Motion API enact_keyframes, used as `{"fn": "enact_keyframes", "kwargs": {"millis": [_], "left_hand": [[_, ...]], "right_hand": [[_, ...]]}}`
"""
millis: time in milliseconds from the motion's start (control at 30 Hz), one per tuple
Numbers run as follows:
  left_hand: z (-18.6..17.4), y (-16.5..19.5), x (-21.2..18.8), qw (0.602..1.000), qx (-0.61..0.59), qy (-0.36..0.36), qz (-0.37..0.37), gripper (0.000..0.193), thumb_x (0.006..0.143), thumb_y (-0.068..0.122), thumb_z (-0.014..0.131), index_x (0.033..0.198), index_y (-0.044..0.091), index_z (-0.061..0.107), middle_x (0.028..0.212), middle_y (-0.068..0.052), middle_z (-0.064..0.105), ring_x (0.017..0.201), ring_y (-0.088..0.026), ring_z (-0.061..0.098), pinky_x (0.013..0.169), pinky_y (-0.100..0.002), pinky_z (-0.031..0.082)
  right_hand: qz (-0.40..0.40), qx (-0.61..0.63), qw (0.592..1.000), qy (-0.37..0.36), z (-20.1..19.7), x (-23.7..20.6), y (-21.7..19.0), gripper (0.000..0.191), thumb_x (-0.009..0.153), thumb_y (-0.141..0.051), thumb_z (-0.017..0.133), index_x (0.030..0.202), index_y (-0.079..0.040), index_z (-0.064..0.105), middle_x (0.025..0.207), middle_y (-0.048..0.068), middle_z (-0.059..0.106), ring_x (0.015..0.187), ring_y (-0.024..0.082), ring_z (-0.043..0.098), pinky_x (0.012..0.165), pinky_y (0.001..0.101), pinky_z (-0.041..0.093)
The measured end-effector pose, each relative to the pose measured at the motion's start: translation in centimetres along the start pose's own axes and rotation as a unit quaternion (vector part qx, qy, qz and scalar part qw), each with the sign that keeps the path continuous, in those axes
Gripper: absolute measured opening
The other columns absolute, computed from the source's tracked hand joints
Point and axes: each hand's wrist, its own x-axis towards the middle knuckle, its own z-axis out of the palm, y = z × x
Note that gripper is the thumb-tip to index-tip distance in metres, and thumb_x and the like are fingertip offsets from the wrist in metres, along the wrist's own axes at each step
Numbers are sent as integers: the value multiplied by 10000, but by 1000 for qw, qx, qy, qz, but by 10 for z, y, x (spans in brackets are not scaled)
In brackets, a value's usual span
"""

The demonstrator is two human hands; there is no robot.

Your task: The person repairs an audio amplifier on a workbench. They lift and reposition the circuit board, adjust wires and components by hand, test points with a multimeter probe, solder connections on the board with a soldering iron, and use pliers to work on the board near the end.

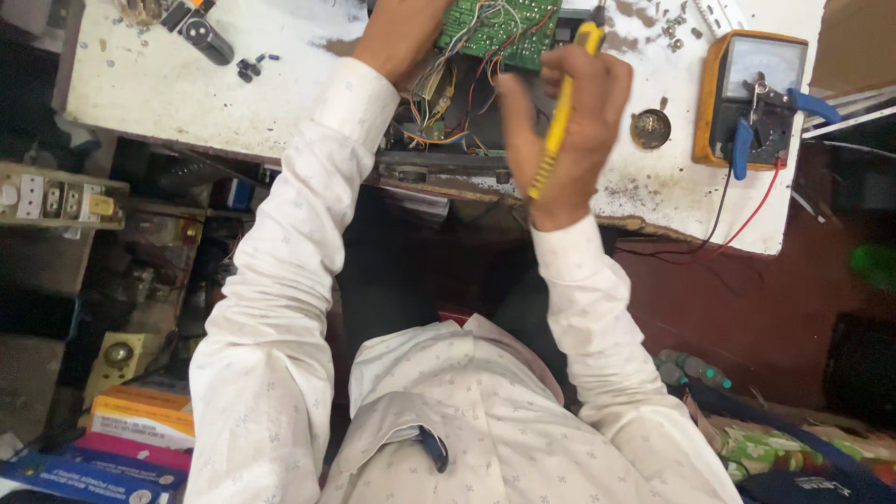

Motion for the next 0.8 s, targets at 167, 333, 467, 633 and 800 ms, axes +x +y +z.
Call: {"fn": "enact_keyframes", "kwargs": {"millis": [167,333,467,633,800], "left_hand": [[-6,24,-22,992,35,-113,51,433,839,-63,783,1220,-27,581,1148,-44,689,1097,-194,690,925,-329,574],[-12,19,-25,984,-132,-97,73,401,820,-89,680,1192,-8,552,1197,-10,641,1210,-131,617,1014,-295,526],[-17,-4,-27,998,-52,-6,-27,190,952,-9,804,943,-23,615,856,-6,593,785,-126,603,679,-311,503],[-19,-26,-28,994,-107,22,8,143,949,5,756,884,12,629,801,7,620,704,-104,604,632,-292,478],[-17,-31,-30,994,-105,40,0,131,950,0,753,857,7,660,772,-14,651,683,-115,609,623,-290,472]], "right_hand": [[-53,-75,996,-5,23,6,-8,714,872,-140,966,1342,-82,432,1235,122,486,1191,311,505,1046,408,450],[-43,-123,991,-24,37,10,-12,761,818,-117,937,1371,-88,414,1253,135,470,1224,345,473,1089,455,397],[-32,-147,989,-12,46,12,-9,867,781,-155,975,1398,-58,374,1271,181,437,1216,403,452,1056,507,374],[-13,-176,984,-36,41,17,1,792,789,-20,905,1371,-76,371,1269,165,426,1269,391,453,1118,501,372],[2,-150,987,-62,23,5,6,809,800,-55,969,1359,-57,383,1273,149,450,1286,373,458,1123,470,391]]}}
